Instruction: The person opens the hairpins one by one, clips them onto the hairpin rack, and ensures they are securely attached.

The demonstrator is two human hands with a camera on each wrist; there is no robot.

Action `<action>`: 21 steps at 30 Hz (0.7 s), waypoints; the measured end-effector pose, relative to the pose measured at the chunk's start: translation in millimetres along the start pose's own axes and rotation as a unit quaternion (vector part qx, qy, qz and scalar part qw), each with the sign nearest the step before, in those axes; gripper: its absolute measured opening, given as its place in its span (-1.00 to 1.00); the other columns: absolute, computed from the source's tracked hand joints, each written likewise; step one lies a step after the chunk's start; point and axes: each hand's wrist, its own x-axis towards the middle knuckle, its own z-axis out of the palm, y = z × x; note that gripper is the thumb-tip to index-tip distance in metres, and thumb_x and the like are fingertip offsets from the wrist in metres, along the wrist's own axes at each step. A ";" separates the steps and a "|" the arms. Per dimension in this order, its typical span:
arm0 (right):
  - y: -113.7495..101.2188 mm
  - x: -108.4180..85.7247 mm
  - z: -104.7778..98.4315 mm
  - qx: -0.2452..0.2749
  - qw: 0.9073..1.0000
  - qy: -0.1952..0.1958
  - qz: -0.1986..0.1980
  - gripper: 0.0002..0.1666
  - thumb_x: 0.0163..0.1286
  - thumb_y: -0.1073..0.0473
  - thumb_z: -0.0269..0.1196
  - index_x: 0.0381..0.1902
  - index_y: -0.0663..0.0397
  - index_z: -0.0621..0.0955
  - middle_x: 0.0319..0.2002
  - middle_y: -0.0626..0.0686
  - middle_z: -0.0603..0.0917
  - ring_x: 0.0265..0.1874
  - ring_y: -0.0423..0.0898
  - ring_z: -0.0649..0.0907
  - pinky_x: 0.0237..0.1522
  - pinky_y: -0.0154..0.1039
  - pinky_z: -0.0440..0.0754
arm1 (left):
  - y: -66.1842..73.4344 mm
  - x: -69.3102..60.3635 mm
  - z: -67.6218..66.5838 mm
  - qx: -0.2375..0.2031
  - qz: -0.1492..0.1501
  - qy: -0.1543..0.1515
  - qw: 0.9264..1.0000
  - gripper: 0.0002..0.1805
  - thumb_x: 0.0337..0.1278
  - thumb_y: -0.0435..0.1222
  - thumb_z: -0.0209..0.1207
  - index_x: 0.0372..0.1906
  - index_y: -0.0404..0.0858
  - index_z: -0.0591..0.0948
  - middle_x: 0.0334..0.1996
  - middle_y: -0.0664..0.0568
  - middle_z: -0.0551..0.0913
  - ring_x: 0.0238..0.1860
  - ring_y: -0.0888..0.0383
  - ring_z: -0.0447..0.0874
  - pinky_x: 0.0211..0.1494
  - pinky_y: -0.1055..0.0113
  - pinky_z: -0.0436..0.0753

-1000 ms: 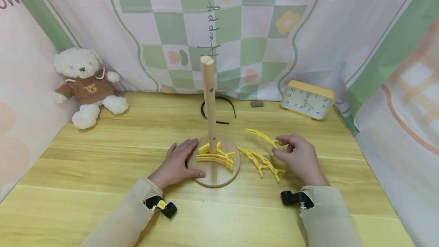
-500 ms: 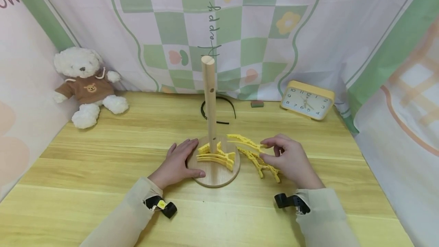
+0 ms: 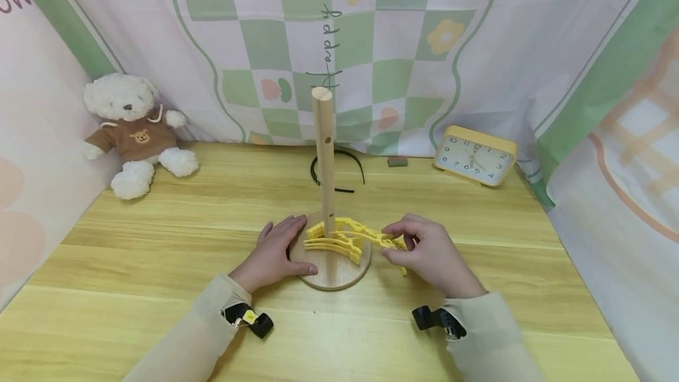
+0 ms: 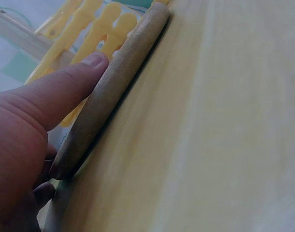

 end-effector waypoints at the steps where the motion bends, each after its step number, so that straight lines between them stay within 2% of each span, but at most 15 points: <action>1: -0.5 0.2 1.6 0.001 1.000 0.000 0.000 -0.76 0.17 0.20 0.51 -0.18 -0.08 0.75 -0.46 0.05 0.56 -0.52 -0.17 0.46 -0.55 -0.33 0.41 | 0.2 -0.1 -0.2 0.000 0.001 0.001 1.000 0.22 -0.13 0.26 0.43 0.58 -0.24 0.16 0.55 -0.02 0.19 0.58 -0.01 -0.03 0.57 -0.13 -0.28; 11: -3.5 1.7 13.2 -0.010 1.000 0.019 -0.020 -0.70 0.13 0.31 0.51 -0.17 -0.06 0.75 -0.45 0.02 0.58 -0.50 -0.19 0.46 -0.54 -0.31 0.42 | 0.6 0.1 -0.4 0.009 0.008 0.003 1.000 0.23 -0.11 0.26 0.43 0.57 -0.27 0.16 0.55 -0.06 0.19 0.58 -0.04 -0.01 0.56 -0.16 -0.23; 21: -5.8 3.8 21.1 -0.009 0.999 0.022 -0.033 -0.72 0.15 0.23 0.52 -0.16 -0.08 0.75 -0.48 0.01 0.55 -0.53 -0.21 0.45 -0.59 -0.34 0.40 | -0.8 1.1 1.2 0.018 0.010 0.002 1.000 0.22 -0.10 0.27 0.41 0.57 -0.26 0.16 0.55 -0.04 0.20 0.58 -0.03 -0.01 0.56 -0.18 -0.23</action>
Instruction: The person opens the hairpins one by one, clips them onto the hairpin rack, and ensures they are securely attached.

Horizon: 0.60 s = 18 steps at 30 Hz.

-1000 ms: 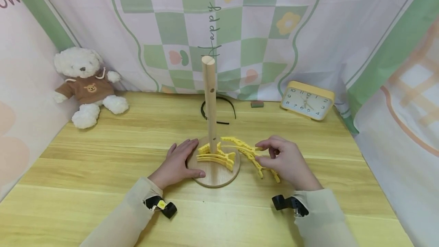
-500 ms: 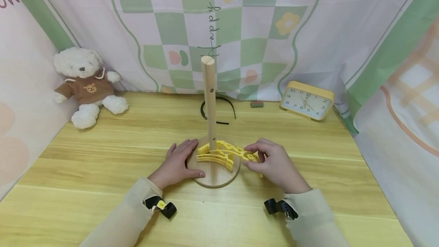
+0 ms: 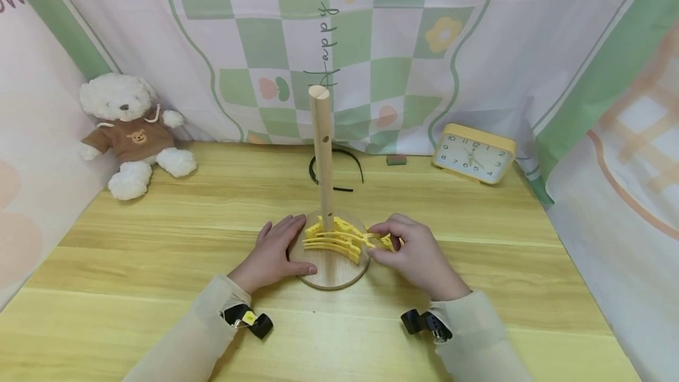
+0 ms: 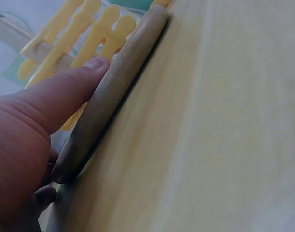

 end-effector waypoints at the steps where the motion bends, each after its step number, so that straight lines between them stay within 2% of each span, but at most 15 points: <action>1: -0.8 0.0 0.4 -0.001 1.000 0.001 0.002 -0.71 0.15 0.23 0.52 -0.15 -0.08 0.75 -0.48 0.00 0.55 -0.52 -0.21 0.45 -0.58 -0.34 0.40 | 0.1 0.0 -0.1 0.000 0.000 -0.001 1.000 0.22 -0.10 0.27 0.41 0.57 -0.26 0.16 0.55 -0.04 0.19 0.58 -0.03 -0.01 0.56 -0.18 -0.23; 10: -3.4 0.8 6.6 0.002 0.999 0.024 -0.021 -0.72 0.14 0.29 0.51 -0.15 0.04 0.76 -0.48 0.00 0.53 -0.53 -0.23 0.44 -0.57 -0.37 0.39 | 0.8 0.1 -0.5 0.005 0.002 -0.003 1.000 0.22 -0.08 0.28 0.40 0.58 -0.27 0.15 0.56 -0.04 0.17 0.58 -0.03 -0.02 0.56 -0.18 -0.23; 18: -10.1 4.4 15.8 0.004 0.999 0.024 -0.033 -0.70 0.14 0.30 0.51 -0.13 0.11 0.76 -0.47 -0.01 0.54 -0.51 -0.20 0.46 -0.55 -0.35 0.42 | 0.7 -0.4 0.3 0.009 0.005 -0.002 1.000 0.22 -0.08 0.28 0.39 0.57 -0.28 0.14 0.56 -0.05 0.17 0.58 -0.04 -0.02 0.55 -0.20 -0.22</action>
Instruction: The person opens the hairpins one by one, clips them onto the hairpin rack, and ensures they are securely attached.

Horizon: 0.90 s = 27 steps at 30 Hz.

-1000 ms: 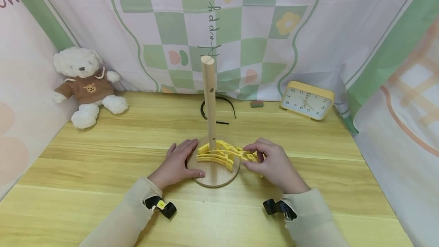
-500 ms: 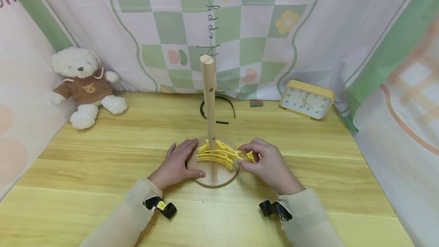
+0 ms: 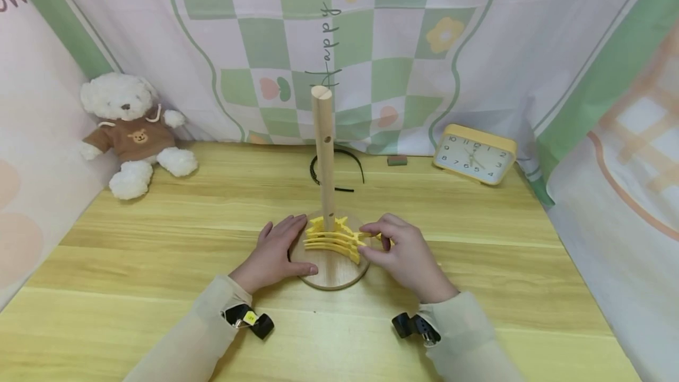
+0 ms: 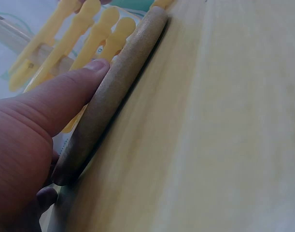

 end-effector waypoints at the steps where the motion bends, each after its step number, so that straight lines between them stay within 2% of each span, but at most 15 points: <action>1: -0.6 0.3 1.2 -0.001 1.000 0.000 0.001 -0.70 0.14 0.30 0.51 -0.13 0.11 0.76 -0.47 -0.01 0.55 -0.51 -0.20 0.46 -0.55 -0.34 0.43 | 0.0 0.1 0.1 0.002 -0.001 -0.001 1.000 0.22 -0.08 0.28 0.39 0.58 -0.27 0.14 0.56 -0.04 0.16 0.58 -0.03 -0.03 0.56 -0.19 -0.23; 7: -2.7 0.6 6.4 -0.002 1.000 0.000 0.004 -0.70 0.14 0.29 0.51 -0.12 0.09 0.76 -0.45 -0.01 0.55 -0.50 -0.23 0.45 -0.57 -0.35 0.43 | -0.3 0.7 0.7 0.009 0.002 0.001 1.000 0.22 -0.08 0.29 0.38 0.57 -0.27 0.14 0.56 -0.04 0.15 0.58 -0.03 -0.02 0.56 -0.20 -0.23; 16: -4.9 1.9 9.0 -0.008 1.000 0.001 -0.001 -0.66 0.21 0.27 0.48 -0.03 0.17 0.74 -0.33 -0.03 0.62 -0.44 -0.21 0.50 -0.51 -0.37 0.47 | -0.6 -0.4 -1.9 0.007 -0.002 0.002 1.000 0.22 -0.08 0.28 0.39 0.58 -0.26 0.14 0.56 -0.04 0.16 0.58 -0.03 -0.02 0.56 -0.19 -0.24; 19: -5.9 1.5 7.9 -0.010 1.000 -0.012 0.011 -0.58 0.26 0.17 0.47 0.07 0.14 0.70 -0.22 -0.04 0.65 -0.38 -0.18 0.53 -0.46 -0.34 0.53 | -1.0 -0.7 -2.5 0.001 -0.004 0.007 1.000 0.22 -0.10 0.27 0.41 0.57 -0.25 0.16 0.56 -0.04 0.17 0.58 -0.04 -0.01 0.56 -0.19 -0.24; 24: -5.2 -7.0 -1.5 -0.016 0.998 -0.020 0.050 -0.38 0.22 0.04 0.49 0.22 0.04 0.61 0.03 0.00 0.66 -0.26 -0.10 0.58 -0.34 -0.22 0.62 | -2.6 1.2 0.5 0.001 -0.002 0.003 1.000 0.23 -0.09 0.30 0.39 0.58 -0.23 0.14 0.56 -0.02 0.17 0.58 -0.03 -0.02 0.56 -0.18 -0.23; 27: -2.8 -15.9 -8.0 -0.029 0.997 -0.015 0.065 -0.38 0.21 0.06 0.50 0.22 0.05 0.61 0.05 0.02 0.65 -0.23 -0.07 0.57 -0.34 -0.21 0.62 | -3.1 1.2 1.3 -0.004 -0.002 0.002 1.000 0.23 -0.09 0.30 0.39 0.58 -0.23 0.14 0.56 -0.02 0.17 0.58 -0.03 -0.03 0.56 -0.18 -0.24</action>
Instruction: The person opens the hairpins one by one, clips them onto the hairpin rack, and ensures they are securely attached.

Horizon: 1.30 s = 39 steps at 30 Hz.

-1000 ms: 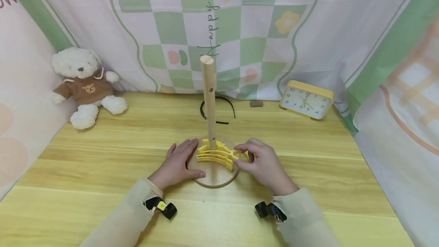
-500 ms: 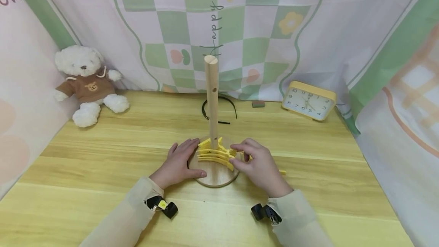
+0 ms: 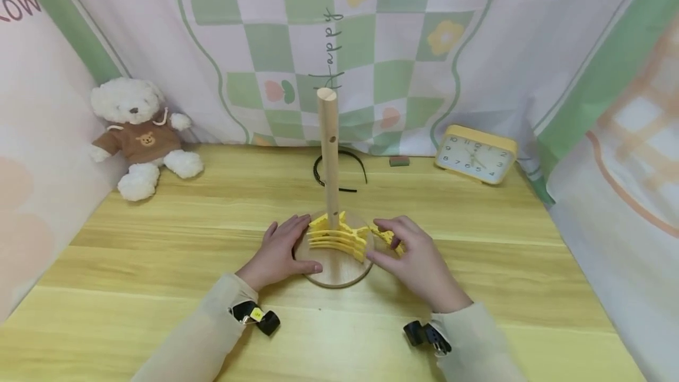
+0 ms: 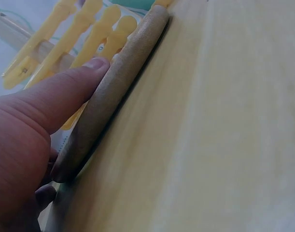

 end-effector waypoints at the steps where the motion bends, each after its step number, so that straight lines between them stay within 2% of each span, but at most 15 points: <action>1: 2.0 -2.8 -1.6 -0.006 1.000 0.001 0.002 -0.39 0.22 0.07 0.50 0.21 0.06 0.61 0.04 0.03 0.65 -0.23 -0.07 0.57 -0.34 -0.21 0.62 | -0.1 -0.1 0.3 -0.003 -0.001 0.000 1.000 0.23 -0.09 0.29 0.39 0.58 -0.24 0.14 0.56 -0.03 0.17 0.58 -0.03 -0.03 0.56 -0.18 -0.25; 9: 21.8 -24.0 -12.4 -0.063 0.998 0.020 0.005 -0.42 0.20 0.14 0.50 0.17 0.13 0.63 -0.01 0.03 0.66 -0.26 -0.11 0.54 -0.40 -0.28 0.56 | -2.9 -1.6 0.3 -0.006 -0.011 0.005 1.000 0.22 -0.10 0.28 0.41 0.58 -0.23 0.16 0.56 -0.03 0.18 0.58 -0.04 -0.02 0.56 -0.16 -0.26; 15: 31.1 -33.9 -23.3 -0.096 0.995 0.011 0.037 -0.37 0.20 0.06 0.50 0.19 0.15 0.61 0.02 0.09 0.64 -0.24 -0.07 0.56 -0.39 -0.29 0.53 | -5.0 -2.4 1.8 -0.005 -0.019 0.007 1.000 0.21 -0.12 0.29 0.41 0.57 -0.21 0.17 0.55 -0.04 0.18 0.58 -0.04 -0.01 0.57 -0.16 -0.26; 20: 41.3 -40.2 -29.5 -0.117 0.990 -0.002 0.082 -0.27 0.19 -0.02 0.50 0.22 0.22 0.57 0.03 0.18 0.61 -0.18 0.03 0.58 -0.27 -0.13 0.57 | -4.4 -2.4 1.6 -0.008 -0.020 0.007 1.000 0.21 -0.11 0.28 0.41 0.57 -0.22 0.17 0.55 -0.05 0.18 0.58 -0.04 -0.01 0.57 -0.15 -0.27; 25: 52.1 -48.5 -31.5 -0.122 0.984 -0.022 0.131 -0.15 0.17 -0.15 0.49 0.26 0.26 0.53 0.04 0.26 0.57 -0.10 0.16 0.58 -0.12 0.15 0.57 | -3.4 -1.8 0.7 -0.007 -0.016 0.003 1.000 0.21 -0.09 0.29 0.40 0.58 -0.22 0.15 0.56 -0.03 0.16 0.58 -0.03 -0.03 0.57 -0.13 -0.27; 28: 57.2 -52.3 -32.3 -0.135 0.980 -0.025 0.143 -0.16 0.16 -0.18 0.49 0.20 0.30 0.57 0.03 0.31 0.56 -0.07 0.23 0.59 -0.07 0.27 0.52 | -2.0 -1.8 -0.2 -0.010 -0.013 0.002 1.000 0.21 -0.09 0.29 0.40 0.58 -0.23 0.15 0.56 -0.04 0.16 0.58 -0.03 -0.03 0.57 -0.13 -0.27; 30: 59.5 -53.8 -33.0 -0.144 0.978 -0.022 0.147 -0.23 0.17 -0.17 0.49 0.12 0.30 0.61 -0.01 0.29 0.58 -0.10 0.20 0.60 -0.09 0.22 0.53 | -1.1 -1.9 -0.6 -0.012 -0.013 0.001 1.000 0.21 -0.08 0.28 0.40 0.58 -0.23 0.15 0.56 -0.04 0.16 0.58 -0.03 -0.03 0.57 -0.13 -0.27; 34: 58.2 -56.3 -36.0 -0.129 0.977 0.006 0.171 -0.36 0.21 -0.12 0.47 0.05 0.25 0.65 -0.20 0.15 0.64 -0.30 0.03 0.59 -0.33 -0.10 0.56 | 0.4 -1.7 -0.5 -0.011 -0.010 -0.002 1.000 0.22 -0.09 0.29 0.39 0.58 -0.23 0.14 0.56 -0.03 0.15 0.58 -0.03 -0.04 0.57 -0.13 -0.28; 36: 54.9 -57.1 -37.2 -0.116 0.977 0.039 0.175 -0.40 0.22 -0.09 0.47 0.05 0.22 0.65 -0.28 0.09 0.66 -0.37 -0.07 0.57 -0.45 -0.25 0.52 | 0.7 -1.4 0.0 -0.010 -0.009 -0.004 1.000 0.23 -0.09 0.30 0.39 0.59 -0.22 0.13 0.56 -0.02 0.15 0.58 -0.02 -0.04 0.57 -0.12 -0.28; 39: 48.6 -57.5 -36.7 -0.097 0.976 0.100 0.167 -0.47 0.22 -0.05 0.49 0.03 0.16 0.69 -0.33 0.06 0.69 -0.44 -0.18 0.56 -0.55 -0.35 0.49 | 1.2 -1.5 0.1 -0.010 -0.009 -0.004 1.000 0.23 -0.09 0.30 0.39 0.59 -0.21 0.13 0.57 -0.01 0.15 0.59 -0.01 -0.04 0.57 -0.11 -0.29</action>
